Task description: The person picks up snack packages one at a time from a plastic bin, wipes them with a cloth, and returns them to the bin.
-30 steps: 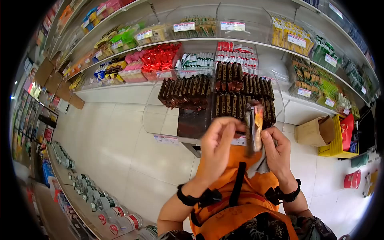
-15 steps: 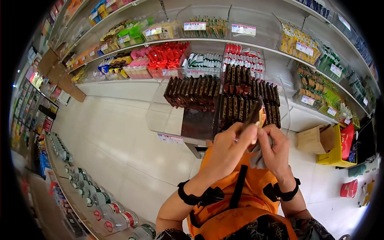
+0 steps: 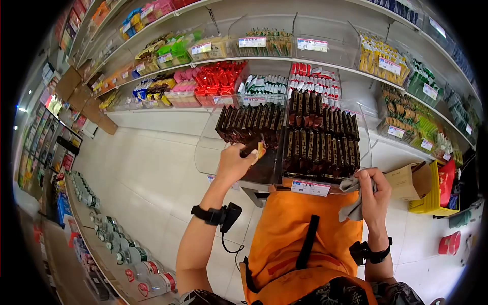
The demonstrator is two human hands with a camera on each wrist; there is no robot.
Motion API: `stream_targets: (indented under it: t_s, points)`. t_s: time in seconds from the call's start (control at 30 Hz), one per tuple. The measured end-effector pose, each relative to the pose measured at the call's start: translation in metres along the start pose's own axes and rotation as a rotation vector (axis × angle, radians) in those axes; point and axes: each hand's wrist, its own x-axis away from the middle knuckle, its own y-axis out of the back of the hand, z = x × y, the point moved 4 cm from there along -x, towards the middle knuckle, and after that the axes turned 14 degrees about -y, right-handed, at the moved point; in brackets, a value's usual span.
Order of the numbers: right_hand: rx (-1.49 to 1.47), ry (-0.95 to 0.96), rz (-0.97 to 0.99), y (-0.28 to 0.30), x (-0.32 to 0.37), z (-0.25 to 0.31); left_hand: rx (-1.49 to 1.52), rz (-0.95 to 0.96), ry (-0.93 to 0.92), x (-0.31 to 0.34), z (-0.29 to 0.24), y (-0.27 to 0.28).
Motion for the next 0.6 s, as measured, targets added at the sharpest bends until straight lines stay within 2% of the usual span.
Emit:
stream_targets:
  t_s: [0.1,0.13,0.23,0.37,0.47,0.57,0.6]
  points:
    - [0.1,0.025,-0.005,0.004,0.001,-0.009,0.003,0.241,0.14,-0.013,0.004,-0.029]
    - [0.092,0.005,-0.009,0.005,0.002,-0.009,0.09,0.285,0.298,-0.016,-0.001,-0.035]
    - [0.071,-0.036,-0.029,0.011,0.004,-0.008,-0.011,0.247,0.329,-0.032,0.009,-0.058]
    - [0.053,-0.055,-0.033,0.02,0.004,-0.015,-0.096,0.443,0.009,-0.041,0.041,-0.079]
    - [0.048,-0.064,-0.039,0.022,0.004,-0.025,0.078,0.689,0.048,-0.036,0.054,-0.097]
    - [0.057,-0.057,-0.038,0.024,0.004,-0.029,0.109,0.938,0.03,-0.022,0.004,-0.083]
    - [0.062,-0.054,-0.037,0.025,0.004,-0.03,0.113,0.959,-0.081,-0.023,0.007,-0.088]
